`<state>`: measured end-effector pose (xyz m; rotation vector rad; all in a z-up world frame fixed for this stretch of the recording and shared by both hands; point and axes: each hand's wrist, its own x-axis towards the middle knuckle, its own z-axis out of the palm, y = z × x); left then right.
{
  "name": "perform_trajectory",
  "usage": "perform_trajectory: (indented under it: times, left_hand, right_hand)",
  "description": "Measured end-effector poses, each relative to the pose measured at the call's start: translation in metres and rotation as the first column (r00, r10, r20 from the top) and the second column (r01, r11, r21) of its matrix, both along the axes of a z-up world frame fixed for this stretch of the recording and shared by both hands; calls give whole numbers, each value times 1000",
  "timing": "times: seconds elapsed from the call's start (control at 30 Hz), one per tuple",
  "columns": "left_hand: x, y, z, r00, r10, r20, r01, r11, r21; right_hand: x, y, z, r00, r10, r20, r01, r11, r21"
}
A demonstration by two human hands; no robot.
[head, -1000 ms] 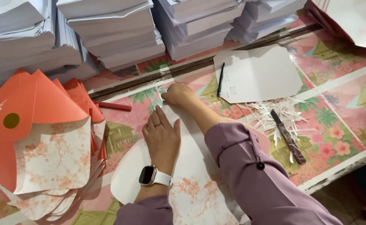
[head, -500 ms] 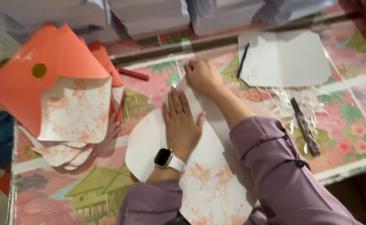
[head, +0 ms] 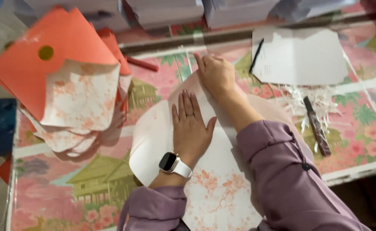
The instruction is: The person folds a stack of white paper sheets with scalloped edges and orange patterns into triangular shapes. They use a knife to score the paper along the fold lines and then fold the orange flaps over to seal the shapes.
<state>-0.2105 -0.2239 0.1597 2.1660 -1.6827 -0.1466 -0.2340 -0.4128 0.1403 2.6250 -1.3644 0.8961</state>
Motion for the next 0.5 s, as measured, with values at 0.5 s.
perform_trajectory:
  times: [0.5]
  left_hand:
    - [-11, 22, 8, 999, 16, -37, -15, 999, 32]
  right_hand:
    - [1, -5, 7, 1000, -12, -21, 17, 960, 278]
